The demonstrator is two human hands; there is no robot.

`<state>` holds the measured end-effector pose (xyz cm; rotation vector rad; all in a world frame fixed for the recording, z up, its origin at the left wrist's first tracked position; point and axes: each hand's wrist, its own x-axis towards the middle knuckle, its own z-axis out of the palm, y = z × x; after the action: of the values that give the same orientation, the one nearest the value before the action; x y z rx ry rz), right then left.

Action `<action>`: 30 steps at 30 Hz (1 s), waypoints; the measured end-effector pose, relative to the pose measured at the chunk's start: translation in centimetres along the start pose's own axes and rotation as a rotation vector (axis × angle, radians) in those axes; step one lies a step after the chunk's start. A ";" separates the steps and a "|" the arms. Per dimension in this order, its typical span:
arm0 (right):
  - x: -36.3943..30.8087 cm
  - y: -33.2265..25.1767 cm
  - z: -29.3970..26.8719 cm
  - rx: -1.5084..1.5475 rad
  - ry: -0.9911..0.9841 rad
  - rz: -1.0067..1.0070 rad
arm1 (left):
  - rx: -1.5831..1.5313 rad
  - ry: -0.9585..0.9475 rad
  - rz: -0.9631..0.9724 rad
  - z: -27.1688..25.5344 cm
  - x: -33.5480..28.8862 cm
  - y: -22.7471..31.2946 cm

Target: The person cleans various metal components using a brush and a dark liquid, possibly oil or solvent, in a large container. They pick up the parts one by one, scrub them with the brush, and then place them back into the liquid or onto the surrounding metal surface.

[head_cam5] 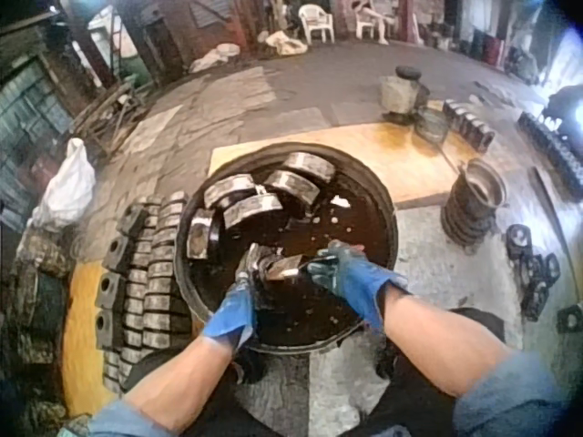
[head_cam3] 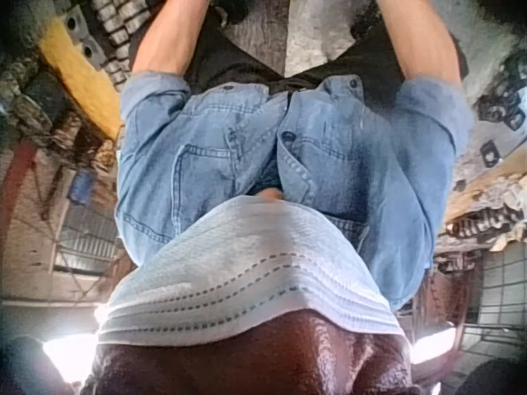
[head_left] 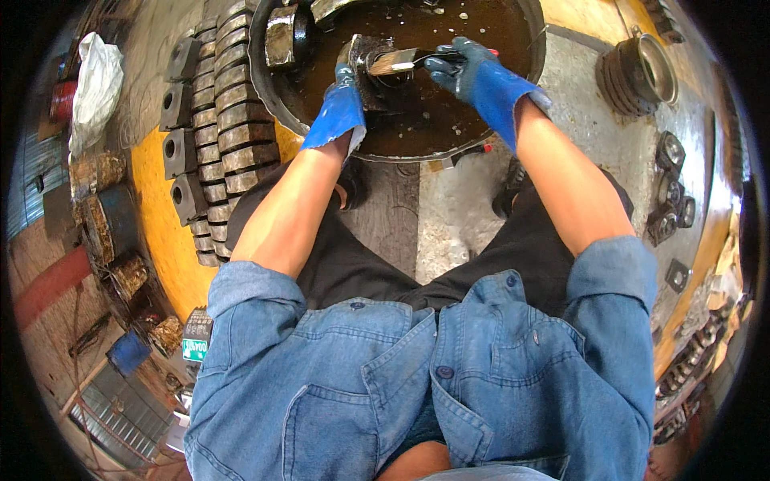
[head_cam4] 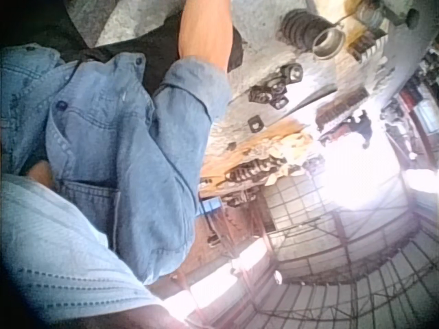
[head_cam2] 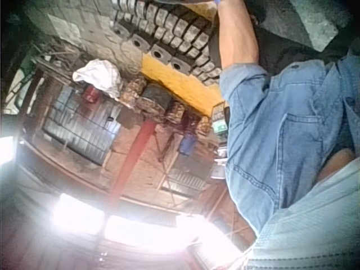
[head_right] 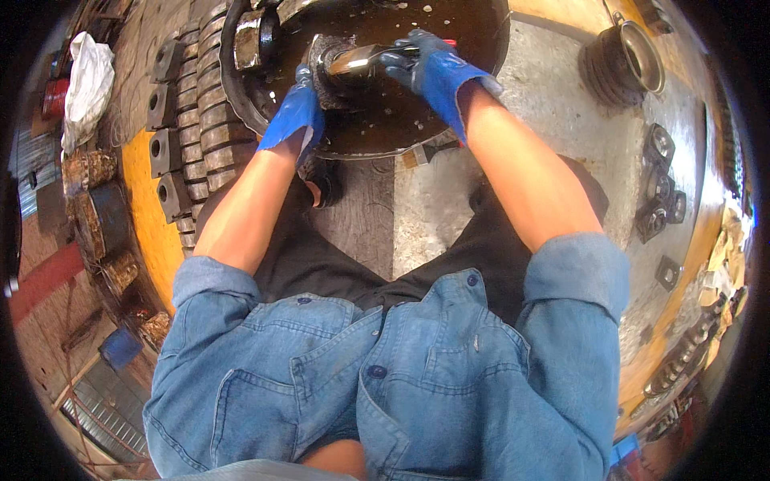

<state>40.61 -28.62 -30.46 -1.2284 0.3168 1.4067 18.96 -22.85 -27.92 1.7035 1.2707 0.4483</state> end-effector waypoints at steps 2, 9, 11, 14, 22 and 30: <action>-0.3 0.5 0.4 -0.019 -0.042 -0.008 | 0.003 -0.008 -0.003 -0.2 -0.3 0.0; 0.8 -0.9 -0.3 -0.024 -0.044 -0.060 | 0.005 -0.002 -0.012 -0.9 -1.2 0.1; 1.0 -0.5 0.2 0.033 -0.045 -0.061 | 0.003 -0.002 -0.008 -0.8 -1.0 0.2; 0.4 -1.1 0.9 -0.092 -0.045 -0.047 | 0.002 0.001 -0.011 -0.7 -1.0 0.2; 0.1 -0.9 0.8 -0.095 -0.038 0.020 | -0.009 0.007 0.004 -0.6 -1.1 0.4; 0.2 -1.6 0.4 -0.277 -0.031 -0.075 | -0.025 0.006 -0.015 -1.1 -2.3 0.2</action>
<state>41.86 -27.79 -29.71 -1.4263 0.0541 1.4364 17.37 -24.37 -26.72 1.6720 1.2766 0.4584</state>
